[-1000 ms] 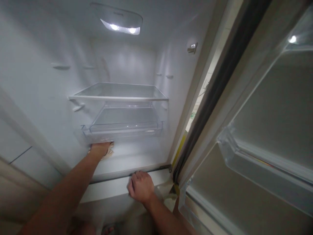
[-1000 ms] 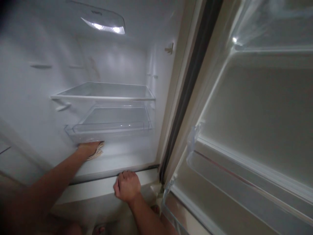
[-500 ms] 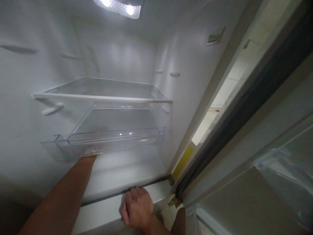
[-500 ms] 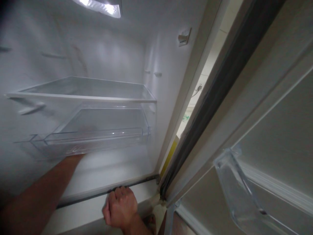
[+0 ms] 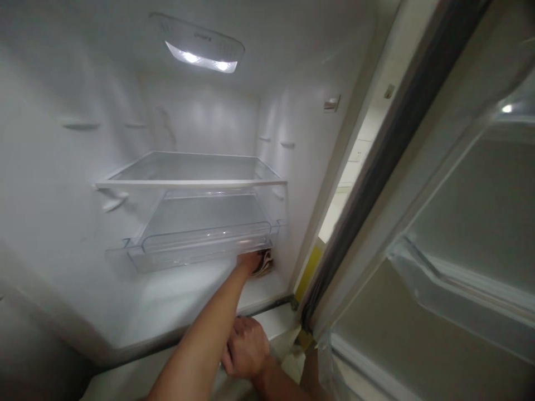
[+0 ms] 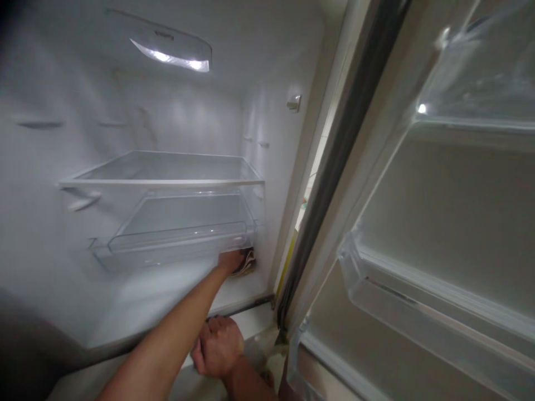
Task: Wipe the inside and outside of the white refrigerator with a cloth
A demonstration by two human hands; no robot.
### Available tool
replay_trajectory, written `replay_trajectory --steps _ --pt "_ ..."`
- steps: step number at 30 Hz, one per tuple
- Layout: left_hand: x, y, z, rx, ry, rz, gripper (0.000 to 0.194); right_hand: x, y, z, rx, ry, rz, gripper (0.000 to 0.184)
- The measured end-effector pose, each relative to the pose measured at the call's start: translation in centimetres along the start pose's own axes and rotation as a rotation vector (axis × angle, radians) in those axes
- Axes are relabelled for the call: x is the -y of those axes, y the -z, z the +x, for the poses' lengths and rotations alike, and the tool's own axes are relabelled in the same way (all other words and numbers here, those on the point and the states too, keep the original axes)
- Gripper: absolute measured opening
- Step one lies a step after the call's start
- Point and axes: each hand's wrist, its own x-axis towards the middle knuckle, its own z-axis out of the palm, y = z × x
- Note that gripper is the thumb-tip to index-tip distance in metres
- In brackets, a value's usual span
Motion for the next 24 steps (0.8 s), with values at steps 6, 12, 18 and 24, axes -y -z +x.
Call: replay_trajectory --steps 6,12,18,24 --pt "4.8 4.3 -9.5 -0.04 0.106 0.136 0.049 0.5 2.0 0.4 0.069 -0.051 0.003 0.016" --pt "11.9 11.1 -17.6 -0.1 0.497 0.415 0.038 0.8 3.2 0.6 0.091 -0.078 0.04 0.016" --pt "9.9 9.2 -19.0 -0.131 0.566 0.507 0.045 0.7 2.9 0.5 0.089 -0.062 0.043 0.015" --pt "5.5 5.1 -20.8 -0.144 0.386 0.493 0.042 0.9 3.9 0.4 0.095 -0.071 0.068 0.019"
